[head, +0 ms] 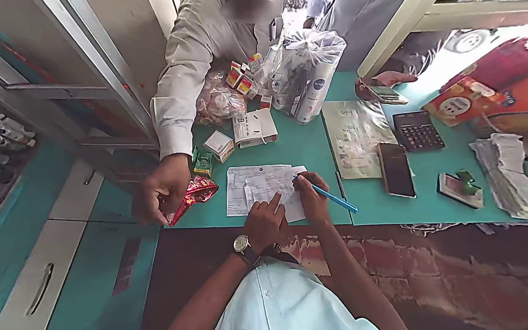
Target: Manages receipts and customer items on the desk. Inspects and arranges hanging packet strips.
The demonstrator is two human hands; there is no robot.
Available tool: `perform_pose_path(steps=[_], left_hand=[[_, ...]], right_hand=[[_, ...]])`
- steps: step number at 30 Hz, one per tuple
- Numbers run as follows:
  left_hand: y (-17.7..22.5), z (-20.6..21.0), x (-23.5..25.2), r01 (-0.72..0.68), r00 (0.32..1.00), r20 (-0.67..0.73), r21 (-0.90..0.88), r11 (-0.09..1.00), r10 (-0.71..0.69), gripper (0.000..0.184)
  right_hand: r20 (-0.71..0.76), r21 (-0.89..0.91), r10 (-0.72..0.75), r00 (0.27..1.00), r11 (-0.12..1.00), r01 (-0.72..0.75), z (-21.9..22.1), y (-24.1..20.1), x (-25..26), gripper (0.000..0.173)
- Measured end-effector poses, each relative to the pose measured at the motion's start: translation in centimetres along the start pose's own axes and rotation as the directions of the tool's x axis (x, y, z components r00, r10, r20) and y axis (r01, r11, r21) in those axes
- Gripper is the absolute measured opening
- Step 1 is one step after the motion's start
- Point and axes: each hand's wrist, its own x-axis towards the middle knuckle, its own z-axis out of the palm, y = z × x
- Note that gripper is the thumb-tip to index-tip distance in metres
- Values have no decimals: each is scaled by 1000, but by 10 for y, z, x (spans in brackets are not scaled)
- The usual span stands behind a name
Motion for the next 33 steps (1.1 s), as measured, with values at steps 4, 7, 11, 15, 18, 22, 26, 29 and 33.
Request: perform_pose_path(steps=[4, 7, 11, 15, 18, 22, 26, 29, 33], left_hand=[[8, -8, 6, 62, 996, 67, -29, 998, -60, 28], [13, -16, 14, 91, 988, 126, -35, 995, -86, 26], [6, 0, 6, 40, 999, -29, -56, 998, -42, 23], [6, 5, 3, 22, 997, -76, -16, 1000, -24, 24], [6, 6, 3, 28, 997, -74, -16, 999, -29, 24], [6, 6, 3, 32, 996, -84, -9, 999, -32, 24], [5, 7, 2, 28, 996, -90, -4, 1000, -28, 25], [5, 7, 2, 28, 995, -93, 0, 1000, -28, 26], [4, 8, 2, 20, 995, -97, -7, 1000, -21, 25]], right_hand=[[4, -35, 24, 1000, 999, -24, 1, -3, -3, 11], [12, -36, 16, 1000, 999, -16, 2, -4, -2, 11], [19, -80, 4, 1000, 997, -3, 2, -6, -4, 11], [23, -72, -1, 1000, 997, 3, 1, -5, -4, 11], [35, -69, -6, 999, 998, 8, 1, -5, -4, 10], [72, -93, -32, 997, 995, 39, -1, -4, -6, 14], [81, -125, -40, 996, 991, 50, 0, -3, -5, 14], [77, -148, -30, 997, 988, 41, 0, -3, -5, 14], [82, -164, -17, 996, 986, 31, 1, -6, -6, 14]])
